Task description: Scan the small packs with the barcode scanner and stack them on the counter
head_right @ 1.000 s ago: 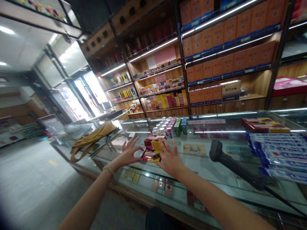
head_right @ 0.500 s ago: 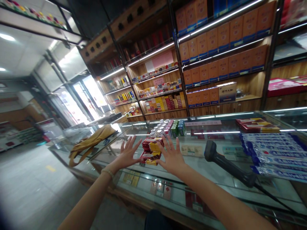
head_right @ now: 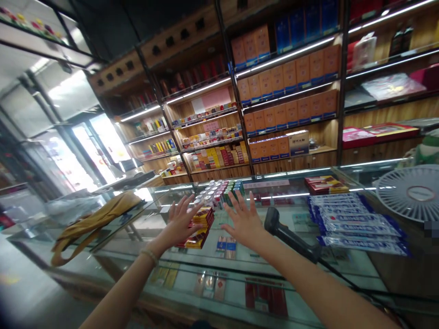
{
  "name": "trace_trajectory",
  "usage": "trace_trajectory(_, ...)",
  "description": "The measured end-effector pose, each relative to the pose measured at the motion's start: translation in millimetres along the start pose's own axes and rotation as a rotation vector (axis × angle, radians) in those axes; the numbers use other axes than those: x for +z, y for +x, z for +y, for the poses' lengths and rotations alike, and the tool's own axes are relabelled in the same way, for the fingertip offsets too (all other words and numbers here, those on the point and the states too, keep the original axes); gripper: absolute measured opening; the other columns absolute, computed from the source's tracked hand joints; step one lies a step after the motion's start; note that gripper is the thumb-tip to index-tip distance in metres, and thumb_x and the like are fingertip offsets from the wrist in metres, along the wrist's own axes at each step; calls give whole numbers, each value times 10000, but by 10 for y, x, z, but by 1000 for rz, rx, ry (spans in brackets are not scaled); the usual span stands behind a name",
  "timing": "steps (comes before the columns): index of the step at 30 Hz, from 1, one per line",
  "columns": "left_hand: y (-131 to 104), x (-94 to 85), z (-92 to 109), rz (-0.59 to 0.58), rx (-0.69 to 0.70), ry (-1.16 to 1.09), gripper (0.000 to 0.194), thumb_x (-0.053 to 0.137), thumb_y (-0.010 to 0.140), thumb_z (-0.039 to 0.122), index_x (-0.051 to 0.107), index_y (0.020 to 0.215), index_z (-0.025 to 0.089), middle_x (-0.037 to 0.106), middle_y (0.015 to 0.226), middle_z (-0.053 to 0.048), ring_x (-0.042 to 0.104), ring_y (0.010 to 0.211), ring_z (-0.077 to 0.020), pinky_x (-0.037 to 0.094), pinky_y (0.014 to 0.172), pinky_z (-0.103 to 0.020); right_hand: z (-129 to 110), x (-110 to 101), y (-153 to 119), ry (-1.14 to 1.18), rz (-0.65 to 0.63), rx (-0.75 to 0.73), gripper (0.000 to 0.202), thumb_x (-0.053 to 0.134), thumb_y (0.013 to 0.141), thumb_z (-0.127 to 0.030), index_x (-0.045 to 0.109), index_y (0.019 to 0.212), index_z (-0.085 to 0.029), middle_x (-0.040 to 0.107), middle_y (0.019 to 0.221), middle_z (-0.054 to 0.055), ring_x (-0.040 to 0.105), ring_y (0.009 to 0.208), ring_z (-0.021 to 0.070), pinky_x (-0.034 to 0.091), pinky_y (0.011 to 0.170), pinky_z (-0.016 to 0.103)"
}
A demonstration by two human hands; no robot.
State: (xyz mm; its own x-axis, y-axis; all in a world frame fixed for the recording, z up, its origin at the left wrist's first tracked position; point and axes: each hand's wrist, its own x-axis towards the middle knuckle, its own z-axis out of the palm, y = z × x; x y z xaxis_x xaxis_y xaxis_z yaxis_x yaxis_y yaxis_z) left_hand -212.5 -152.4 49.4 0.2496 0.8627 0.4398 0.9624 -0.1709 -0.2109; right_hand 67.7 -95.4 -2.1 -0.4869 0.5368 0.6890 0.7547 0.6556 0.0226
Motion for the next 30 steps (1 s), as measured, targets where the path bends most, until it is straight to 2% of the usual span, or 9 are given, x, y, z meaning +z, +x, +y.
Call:
trace_trajectory(4,245,17,307,71,26,-40,658,655,875,524,463,1497,426,293,1665,-45,220,1525,-372,30,1242,-621,381,-134,-92,-48,-18,41,646,434,944,-688,547,1452,-306,283,1675,96,187,1547,353,-119,1218,627)
trace_trajectory(9,579,84,690,148,5,-92,574,617,901,507,532,1454,381,295,1662,-66,215,1524,-373,39,1243,-613,800,-291,-214,-126,-36,121,618,446,945,-674,591,1415,-299,326,1658,94,188,1543,365,-21,1226,639)
trace_trajectory(18,1099,209,1346,232,-40,-185,505,574,935,489,569,1417,337,333,1620,-109,230,1510,-380,108,1227,-629,1341,-418,-319,-189,-52,204,587,429,962,-658,581,1417,-319,326,1657,101,215,1532,359,-1,1211,656)
trace_trajectory(25,1453,388,1741,347,-72,-253,472,564,940,490,596,1382,330,373,1595,-109,267,1493,-370,159,1218,-624,1782,-489,-342,-248,-5,302,534,470,969,-609,592,1396,-312,359,1639,108,226,1529,337,61,1201,670)
trace_trajectory(30,1665,458,1938,332,-143,-285,486,574,940,474,594,1393,302,367,1595,-139,288,1485,-386,219,1189,-647,2117,-474,-346,-306,48,308,523,498,966,-593,610,1381,-296,385,1621,120,248,1515,343,73,1197,666)
